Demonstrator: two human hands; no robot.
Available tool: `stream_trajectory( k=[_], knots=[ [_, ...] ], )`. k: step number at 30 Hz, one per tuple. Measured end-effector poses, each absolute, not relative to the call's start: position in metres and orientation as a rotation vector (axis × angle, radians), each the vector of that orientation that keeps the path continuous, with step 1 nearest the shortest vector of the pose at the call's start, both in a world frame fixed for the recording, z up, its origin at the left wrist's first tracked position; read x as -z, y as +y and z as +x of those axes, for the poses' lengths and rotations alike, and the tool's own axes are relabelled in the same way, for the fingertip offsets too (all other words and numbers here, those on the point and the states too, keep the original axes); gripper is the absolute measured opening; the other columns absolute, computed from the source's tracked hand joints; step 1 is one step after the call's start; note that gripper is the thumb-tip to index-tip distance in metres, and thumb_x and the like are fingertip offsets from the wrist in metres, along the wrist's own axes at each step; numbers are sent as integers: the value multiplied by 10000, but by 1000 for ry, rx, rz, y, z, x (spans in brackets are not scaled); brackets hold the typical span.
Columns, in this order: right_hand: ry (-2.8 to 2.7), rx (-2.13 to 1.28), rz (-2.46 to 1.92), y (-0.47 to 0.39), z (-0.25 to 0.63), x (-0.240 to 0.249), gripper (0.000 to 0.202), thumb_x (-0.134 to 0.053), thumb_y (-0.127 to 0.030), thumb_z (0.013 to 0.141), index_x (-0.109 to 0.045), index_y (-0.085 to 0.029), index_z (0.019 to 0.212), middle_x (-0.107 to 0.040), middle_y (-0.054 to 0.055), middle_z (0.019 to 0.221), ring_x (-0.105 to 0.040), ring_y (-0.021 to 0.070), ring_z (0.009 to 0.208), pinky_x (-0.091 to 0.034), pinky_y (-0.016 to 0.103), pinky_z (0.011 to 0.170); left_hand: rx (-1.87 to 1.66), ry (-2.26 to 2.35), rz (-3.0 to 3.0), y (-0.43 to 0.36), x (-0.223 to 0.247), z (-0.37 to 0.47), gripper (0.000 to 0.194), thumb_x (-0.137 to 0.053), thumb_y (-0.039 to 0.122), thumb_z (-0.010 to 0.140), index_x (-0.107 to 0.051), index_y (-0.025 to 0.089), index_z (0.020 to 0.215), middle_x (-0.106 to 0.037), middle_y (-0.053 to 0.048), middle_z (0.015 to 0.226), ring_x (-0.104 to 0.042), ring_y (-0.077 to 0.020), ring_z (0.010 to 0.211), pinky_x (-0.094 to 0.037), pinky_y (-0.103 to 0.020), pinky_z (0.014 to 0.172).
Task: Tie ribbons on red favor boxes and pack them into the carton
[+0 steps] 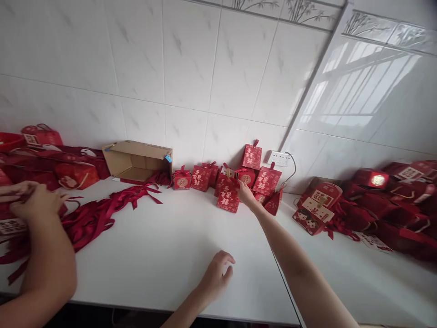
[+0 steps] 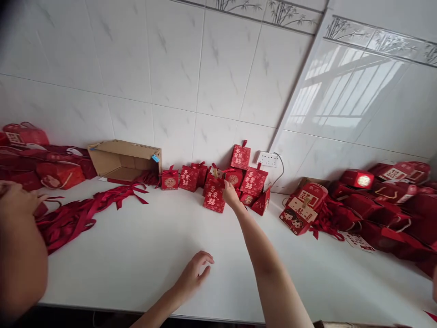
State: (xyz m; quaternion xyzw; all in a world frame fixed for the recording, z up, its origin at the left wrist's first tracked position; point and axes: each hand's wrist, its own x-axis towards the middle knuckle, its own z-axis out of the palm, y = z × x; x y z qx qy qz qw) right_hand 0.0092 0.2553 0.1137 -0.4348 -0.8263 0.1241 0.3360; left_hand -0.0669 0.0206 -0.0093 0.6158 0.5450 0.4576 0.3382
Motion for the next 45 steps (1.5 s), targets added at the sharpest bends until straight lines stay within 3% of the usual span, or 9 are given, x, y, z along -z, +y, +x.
stream_trajectory(
  k=[6,12,16,19,22,28,35,39,45],
  knots=[
    [-2129,-300,-1051,220,10,-96,274,-346,-144,836,-615,-185,803,-582,87,797,-588,219,741,-451,375,658,-1325,1559,1366,8,-4,-120,327,-456,330,826,-488,203,1126,-560,-114,1195,-620,-205,898,-500,-399,850],
    [-2153,-364,-918,110,21,-93,239,-386,-141,865,-616,-178,921,-588,63,876,-585,167,756,-488,299,692,-1639,1637,1649,23,-51,-159,481,-561,332,795,-380,213,1225,-480,-124,1300,-458,-245,1227,-401,-438,999],
    [-2139,-502,-827,51,16,-81,329,-343,-110,900,-590,-204,1095,-582,72,912,-591,156,782,-510,277,695,-1603,1434,1631,24,-64,-149,306,-505,318,850,-367,214,1102,-640,-51,955,-628,-163,926,-504,-324,808],
    [-2085,-504,-863,36,15,-74,346,-343,-132,921,-559,-214,1180,-573,78,917,-587,157,777,-516,279,687,-1601,1446,1646,19,-69,-144,169,-507,305,856,-402,216,954,-629,-2,809,-633,-128,765,-507,-262,712],
    [-2088,-499,-856,37,16,-73,349,-352,-155,930,-545,-222,1213,-564,76,906,-580,157,768,-520,283,681,-1494,1468,1911,17,-79,-147,73,-469,270,879,-496,205,895,-628,-12,850,-619,-122,785,-498,-244,727],
    [-2077,-514,-828,44,14,-74,332,-374,-171,927,-533,-223,1214,-561,68,900,-569,150,744,-515,286,674,-1400,1420,2200,23,-93,-154,115,-459,239,891,-567,201,886,-642,-26,864,-622,-135,840,-504,-254,770],
    [-1966,-522,-840,43,7,-70,181,-375,-186,926,-533,-189,1015,-542,54,874,-552,149,752,-489,291,679,-1222,1402,1945,28,-97,-154,141,-491,324,877,-412,220,930,-701,-45,928,-681,-180,886,-544,-273,697],
    [-1886,-504,-834,43,2,-65,124,-417,-192,912,-540,-201,923,-530,32,832,-538,141,732,-476,280,658,-1176,1323,2139,32,-101,-155,127,-415,266,911,-521,208,871,-691,-31,925,-669,-160,907,-534,-268,749],
    [-1852,-510,-826,44,-2,-60,115,-452,-211,904,-561,-217,941,-523,30,828,-538,143,732,-480,283,643,-1261,1308,2241,30,-97,-156,229,-465,250,893,-581,222,1089,-677,-41,944,-650,-143,866,-524,-275,798]
  ],
)
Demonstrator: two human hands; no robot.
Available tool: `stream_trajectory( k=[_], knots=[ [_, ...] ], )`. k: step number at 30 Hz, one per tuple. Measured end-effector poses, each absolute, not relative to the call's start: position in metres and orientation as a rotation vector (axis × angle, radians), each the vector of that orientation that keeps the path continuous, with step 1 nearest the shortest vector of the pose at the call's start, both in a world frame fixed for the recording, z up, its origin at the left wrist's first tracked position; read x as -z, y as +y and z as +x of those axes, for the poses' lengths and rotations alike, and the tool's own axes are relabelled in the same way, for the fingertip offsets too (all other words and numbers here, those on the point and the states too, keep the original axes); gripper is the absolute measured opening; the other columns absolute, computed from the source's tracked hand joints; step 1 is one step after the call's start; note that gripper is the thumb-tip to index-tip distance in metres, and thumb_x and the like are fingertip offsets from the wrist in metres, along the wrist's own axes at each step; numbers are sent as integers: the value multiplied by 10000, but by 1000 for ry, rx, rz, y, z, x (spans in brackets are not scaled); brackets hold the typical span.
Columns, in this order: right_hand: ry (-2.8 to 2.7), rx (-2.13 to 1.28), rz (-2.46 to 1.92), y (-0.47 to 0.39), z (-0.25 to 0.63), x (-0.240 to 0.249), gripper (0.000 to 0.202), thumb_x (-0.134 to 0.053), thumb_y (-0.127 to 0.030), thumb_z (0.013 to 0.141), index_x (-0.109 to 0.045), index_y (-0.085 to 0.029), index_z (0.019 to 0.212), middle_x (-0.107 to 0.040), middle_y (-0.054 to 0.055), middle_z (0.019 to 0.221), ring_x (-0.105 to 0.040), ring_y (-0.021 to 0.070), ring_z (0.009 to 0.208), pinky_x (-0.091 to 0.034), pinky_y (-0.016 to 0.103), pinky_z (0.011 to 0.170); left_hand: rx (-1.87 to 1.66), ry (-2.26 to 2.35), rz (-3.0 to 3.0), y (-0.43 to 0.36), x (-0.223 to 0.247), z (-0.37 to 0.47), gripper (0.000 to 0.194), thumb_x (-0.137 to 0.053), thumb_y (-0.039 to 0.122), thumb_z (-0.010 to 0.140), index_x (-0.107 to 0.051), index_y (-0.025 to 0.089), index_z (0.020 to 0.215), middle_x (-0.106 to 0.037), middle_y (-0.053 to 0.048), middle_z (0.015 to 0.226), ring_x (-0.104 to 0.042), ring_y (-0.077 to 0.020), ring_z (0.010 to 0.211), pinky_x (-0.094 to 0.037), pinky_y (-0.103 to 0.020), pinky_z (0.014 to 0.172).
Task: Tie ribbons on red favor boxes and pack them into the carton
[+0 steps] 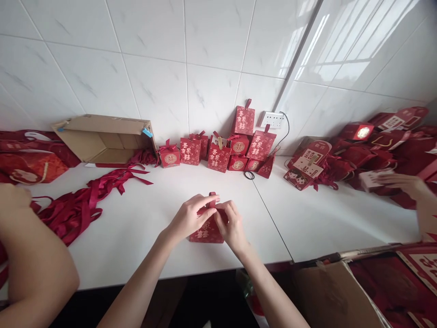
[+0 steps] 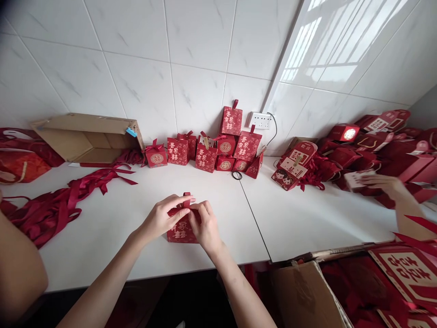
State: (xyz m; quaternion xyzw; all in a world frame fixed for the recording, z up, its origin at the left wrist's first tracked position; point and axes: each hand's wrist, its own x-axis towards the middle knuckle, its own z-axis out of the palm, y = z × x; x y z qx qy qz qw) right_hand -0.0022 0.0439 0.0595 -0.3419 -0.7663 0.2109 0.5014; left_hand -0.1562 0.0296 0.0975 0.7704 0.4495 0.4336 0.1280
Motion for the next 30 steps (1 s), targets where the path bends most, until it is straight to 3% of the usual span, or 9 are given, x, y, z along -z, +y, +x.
stream_trajectory(
  k=[3,7,11,14,19,30],
  knots=[
    [-1843,-508,-817,46,-3,-58,127,-462,-209,905,-581,-218,948,-502,23,804,-526,135,710,-477,273,633,-1278,1289,2080,29,-95,-156,175,-449,267,900,-534,209,1041,-679,-55,986,-658,-164,927,-528,-295,817],
    [-1835,-508,-785,48,-3,-57,138,-473,-201,903,-603,-214,948,-489,19,786,-515,130,705,-478,269,647,-1242,1282,1935,29,-92,-155,74,-444,283,900,-455,210,909,-691,-38,882,-672,-177,908,-533,-289,780],
    [-1804,-514,-814,48,-5,-55,137,-481,-223,900,-613,-221,938,-505,22,794,-523,131,704,-487,276,657,-1314,1304,2047,29,-91,-157,115,-463,255,886,-533,198,815,-664,-37,862,-657,-163,873,-523,-256,734],
    [-1798,-520,-823,48,-4,-56,153,-479,-240,900,-619,-235,962,-521,25,804,-532,136,707,-493,289,658,-1426,1246,2140,28,-90,-159,145,-482,207,871,-626,199,888,-654,-44,921,-632,-150,895,-514,-261,793],
    [-1825,-501,-772,48,-2,-57,177,-481,-223,891,-616,-242,1004,-522,26,806,-531,137,711,-495,290,659,-1390,1210,2217,28,-87,-163,280,-483,150,831,-632,192,1064,-633,-72,1060,-609,-171,993,-517,-288,861],
    [-1786,-527,-843,46,-5,-57,146,-488,-222,882,-624,-231,935,-524,21,790,-524,133,688,-488,285,648,-1303,1237,2173,30,-86,-166,323,-490,184,827,-622,190,1122,-618,-79,1130,-594,-189,1049,-505,-310,918]
  ],
)
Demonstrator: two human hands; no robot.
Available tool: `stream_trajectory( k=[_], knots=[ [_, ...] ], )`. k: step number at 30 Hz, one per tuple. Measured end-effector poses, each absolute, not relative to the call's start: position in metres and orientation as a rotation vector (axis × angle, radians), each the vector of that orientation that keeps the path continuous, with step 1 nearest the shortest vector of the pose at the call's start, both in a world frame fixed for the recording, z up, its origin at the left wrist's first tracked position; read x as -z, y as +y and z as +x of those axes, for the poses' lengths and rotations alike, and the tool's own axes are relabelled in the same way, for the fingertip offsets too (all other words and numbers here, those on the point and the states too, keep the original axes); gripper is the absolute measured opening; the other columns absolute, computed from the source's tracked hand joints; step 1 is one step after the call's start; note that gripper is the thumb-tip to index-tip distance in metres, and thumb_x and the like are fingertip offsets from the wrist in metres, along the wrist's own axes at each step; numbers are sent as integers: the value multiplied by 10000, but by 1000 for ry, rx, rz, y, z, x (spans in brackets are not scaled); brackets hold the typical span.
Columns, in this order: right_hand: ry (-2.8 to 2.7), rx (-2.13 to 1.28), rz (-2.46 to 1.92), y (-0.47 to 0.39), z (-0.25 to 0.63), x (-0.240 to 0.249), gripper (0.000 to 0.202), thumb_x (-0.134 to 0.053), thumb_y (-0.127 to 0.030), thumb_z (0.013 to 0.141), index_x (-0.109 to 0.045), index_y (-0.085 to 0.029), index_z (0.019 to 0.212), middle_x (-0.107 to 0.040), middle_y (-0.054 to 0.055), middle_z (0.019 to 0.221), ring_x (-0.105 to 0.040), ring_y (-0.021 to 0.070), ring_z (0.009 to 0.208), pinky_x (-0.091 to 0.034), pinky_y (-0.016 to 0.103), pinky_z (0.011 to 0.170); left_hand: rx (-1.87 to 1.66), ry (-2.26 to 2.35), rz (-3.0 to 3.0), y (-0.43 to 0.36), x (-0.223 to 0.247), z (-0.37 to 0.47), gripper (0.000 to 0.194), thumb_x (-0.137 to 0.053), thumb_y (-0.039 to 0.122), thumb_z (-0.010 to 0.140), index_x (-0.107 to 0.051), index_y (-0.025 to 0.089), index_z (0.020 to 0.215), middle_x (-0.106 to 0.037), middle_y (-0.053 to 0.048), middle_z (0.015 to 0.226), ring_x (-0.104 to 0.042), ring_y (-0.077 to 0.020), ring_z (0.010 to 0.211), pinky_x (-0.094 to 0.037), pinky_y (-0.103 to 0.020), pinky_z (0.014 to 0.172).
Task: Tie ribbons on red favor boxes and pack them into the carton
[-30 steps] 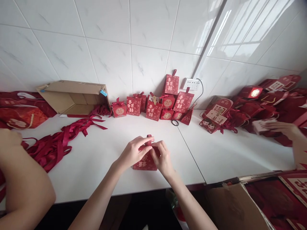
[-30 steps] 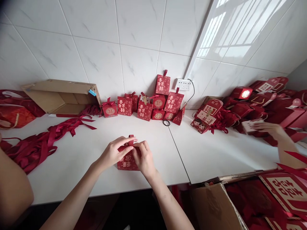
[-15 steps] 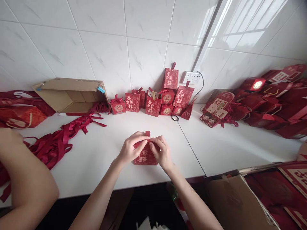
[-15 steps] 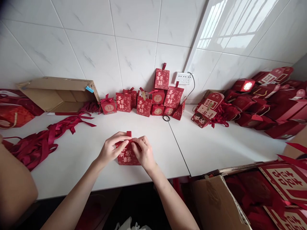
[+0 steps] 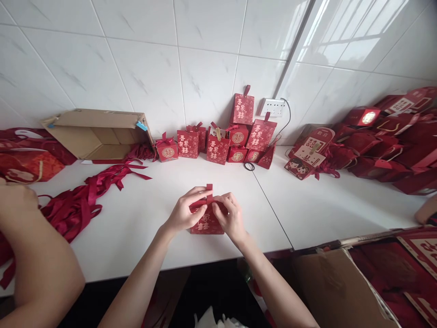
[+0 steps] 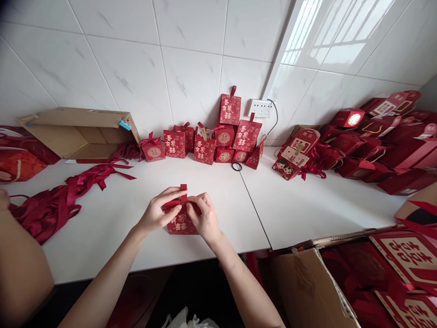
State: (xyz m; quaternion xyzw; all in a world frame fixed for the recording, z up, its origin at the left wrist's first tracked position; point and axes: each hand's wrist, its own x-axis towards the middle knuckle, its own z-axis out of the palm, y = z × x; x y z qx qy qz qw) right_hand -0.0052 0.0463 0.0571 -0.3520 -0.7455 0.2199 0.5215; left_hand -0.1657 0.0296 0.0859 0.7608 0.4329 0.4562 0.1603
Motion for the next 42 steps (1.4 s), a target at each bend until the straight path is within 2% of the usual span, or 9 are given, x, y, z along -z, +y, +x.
stream_trajectory(
  k=[13,20,26,34,40,42],
  knots=[
    [-1851,-749,-848,46,3,-68,148,-474,-200,879,-618,-224,909,-535,25,801,-530,147,724,-463,281,625,-1269,1211,2111,31,-85,-165,292,-479,188,846,-623,196,1100,-617,-78,1115,-592,-180,1037,-499,-312,915],
    [-1806,-883,-824,49,2,-72,95,-498,-189,834,-592,-201,847,-563,18,826,-557,145,770,-460,285,696,-1275,1201,2100,30,-86,-164,292,-475,180,842,-626,194,1091,-616,-79,1119,-589,-184,1043,-499,-318,917],
    [-1745,-963,-856,51,-1,-71,56,-515,-203,797,-569,-190,802,-579,12,808,-565,145,746,-455,273,673,-1296,1211,2103,29,-85,-162,309,-472,163,841,-613,192,1114,-605,-81,1160,-576,-186,1079,-487,-322,945],
    [-1734,-1015,-841,50,1,-70,129,-513,-291,850,-583,-184,829,-595,28,823,-572,147,750,-456,277,684,-1296,1210,2121,30,-84,-163,337,-467,145,839,-599,188,1146,-590,-83,1190,-562,-187,1105,-476,-318,962],
    [-1833,-993,-763,58,5,-68,125,-497,-280,870,-591,-197,863,-590,29,863,-572,152,810,-454,296,760,-1343,1207,2050,31,-83,-161,317,-480,155,828,-616,184,1113,-613,-76,1120,-584,-174,1051,-488,-298,931],
    [-1827,-1005,-744,60,7,-64,160,-499,-289,870,-573,-209,987,-598,34,905,-575,159,846,-455,313,794,-1355,1247,1963,31,-85,-159,317,-488,177,824,-618,190,1113,-608,-71,1130,-574,-178,1072,-491,-293,922]
  ],
)
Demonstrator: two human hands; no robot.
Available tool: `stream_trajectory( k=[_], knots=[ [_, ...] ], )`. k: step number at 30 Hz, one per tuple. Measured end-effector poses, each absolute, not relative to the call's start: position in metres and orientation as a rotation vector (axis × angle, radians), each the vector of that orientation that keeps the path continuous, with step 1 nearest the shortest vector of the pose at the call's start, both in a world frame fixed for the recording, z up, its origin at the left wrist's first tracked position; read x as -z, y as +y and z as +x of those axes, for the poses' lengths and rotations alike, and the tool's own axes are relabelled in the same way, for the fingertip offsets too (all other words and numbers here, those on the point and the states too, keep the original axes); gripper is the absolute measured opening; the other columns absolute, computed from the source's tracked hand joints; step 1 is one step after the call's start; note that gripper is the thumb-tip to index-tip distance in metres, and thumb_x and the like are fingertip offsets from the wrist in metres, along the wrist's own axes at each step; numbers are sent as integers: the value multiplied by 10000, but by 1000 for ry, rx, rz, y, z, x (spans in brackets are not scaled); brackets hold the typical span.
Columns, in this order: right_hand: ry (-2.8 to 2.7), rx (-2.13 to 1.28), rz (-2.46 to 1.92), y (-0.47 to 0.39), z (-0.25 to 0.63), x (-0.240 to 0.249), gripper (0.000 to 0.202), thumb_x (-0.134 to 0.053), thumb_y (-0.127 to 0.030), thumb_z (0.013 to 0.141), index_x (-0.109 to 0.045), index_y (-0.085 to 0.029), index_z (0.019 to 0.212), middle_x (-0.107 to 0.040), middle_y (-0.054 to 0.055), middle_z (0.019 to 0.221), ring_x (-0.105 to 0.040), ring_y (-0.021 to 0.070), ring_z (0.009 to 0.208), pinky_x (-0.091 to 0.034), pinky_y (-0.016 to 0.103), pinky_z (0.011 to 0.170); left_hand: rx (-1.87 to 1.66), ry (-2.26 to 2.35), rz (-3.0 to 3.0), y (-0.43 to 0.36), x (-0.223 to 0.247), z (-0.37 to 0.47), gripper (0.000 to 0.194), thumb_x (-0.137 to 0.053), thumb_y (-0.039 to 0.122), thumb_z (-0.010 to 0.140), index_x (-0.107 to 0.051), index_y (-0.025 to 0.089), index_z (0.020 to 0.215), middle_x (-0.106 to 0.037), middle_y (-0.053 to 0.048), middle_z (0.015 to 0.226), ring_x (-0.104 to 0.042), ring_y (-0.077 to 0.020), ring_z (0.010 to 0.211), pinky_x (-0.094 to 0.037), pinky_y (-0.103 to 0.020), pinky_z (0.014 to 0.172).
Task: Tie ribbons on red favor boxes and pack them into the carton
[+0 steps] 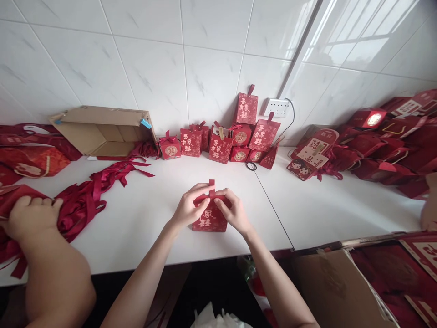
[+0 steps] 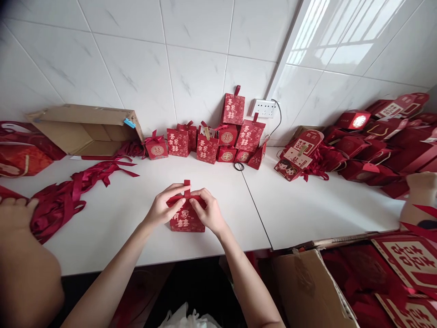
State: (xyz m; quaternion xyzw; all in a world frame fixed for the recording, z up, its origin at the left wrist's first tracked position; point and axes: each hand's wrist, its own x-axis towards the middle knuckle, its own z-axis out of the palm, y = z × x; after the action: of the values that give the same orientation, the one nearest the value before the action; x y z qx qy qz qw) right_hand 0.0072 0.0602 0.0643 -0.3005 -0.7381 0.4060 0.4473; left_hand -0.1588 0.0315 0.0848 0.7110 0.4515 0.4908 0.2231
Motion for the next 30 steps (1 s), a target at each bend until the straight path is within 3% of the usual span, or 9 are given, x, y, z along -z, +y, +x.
stream_trajectory(
  k=[2,4,10,13,17,22,24,27,30],
  knots=[
    [-1756,-1093,-781,59,9,-62,347,-515,-314,861,-463,-225,1192,-606,19,860,-583,151,770,-476,312,737,-1347,1304,1826,32,-90,-156,320,-502,198,812,-623,192,1108,-596,-67,1165,-566,-190,1096,-501,-289,903],
    [-1616,-1232,-881,54,11,-66,452,-541,-358,842,-395,-221,1247,-598,-12,739,-560,131,620,-476,276,603,-1294,1371,1662,31,-99,-153,329,-529,214,792,-626,191,1106,-603,-68,1177,-598,-201,1048,-516,-300,875],
    [-1243,-1509,-920,24,25,-122,357,-633,-447,763,-492,-213,994,-569,-43,584,-498,90,434,-412,197,417,-1317,1189,1320,3,-143,-144,517,-587,334,791,-461,221,1280,-619,-103,1184,-643,-239,963,-547,-325,771],
    [-1221,-1449,-910,9,37,-151,341,-625,-435,780,-482,-232,1014,-544,-57,553,-465,78,398,-392,183,385,-1351,999,1226,-23,-156,-137,604,-591,388,792,-349,267,1331,-607,-100,1190,-653,-243,935,-563,-309,702],
    [-1295,-1203,-922,-7,45,-167,293,-585,-380,825,-477,-258,1069,-538,-58,595,-432,65,421,-374,170,388,-1353,933,1260,-46,-158,-128,557,-592,374,799,-366,286,1300,-591,-104,1190,-650,-251,935,-570,-285,648],
    [-1583,-889,-949,-14,46,-169,189,-548,-282,852,-543,-260,1040,-530,-55,618,-364,58,440,-324,168,397,-1447,1054,1580,-39,-165,-133,578,-592,267,814,-316,328,1318,-551,-73,1233,-621,-210,984,-553,-319,788],
    [-1684,-846,-946,-14,46,-169,153,-536,-253,859,-570,-255,1008,-550,-51,651,-372,55,454,-324,165,408,-1444,1141,1747,-32,-174,-136,488,-609,230,805,-412,316,1243,-584,-41,1160,-617,-178,962,-535,-289,805],
    [-1760,-819,-920,-13,46,-170,160,-509,-228,874,-587,-254,1011,-595,-40,740,-428,54,497,-353,162,445,-1395,1275,1999,-22,-186,-136,152,-589,194,822,-595,256,960,-628,8,948,-611,-123,888,-499,-221,805],
    [-1805,-801,-889,-12,48,-171,154,-488,-209,887,-601,-247,984,-624,-40,778,-453,53,524,-368,162,480,-1346,1267,2084,-17,-191,-132,130,-563,192,841,-633,249,934,-628,20,939,-605,-97,867,-486,-183,790]
  ],
)
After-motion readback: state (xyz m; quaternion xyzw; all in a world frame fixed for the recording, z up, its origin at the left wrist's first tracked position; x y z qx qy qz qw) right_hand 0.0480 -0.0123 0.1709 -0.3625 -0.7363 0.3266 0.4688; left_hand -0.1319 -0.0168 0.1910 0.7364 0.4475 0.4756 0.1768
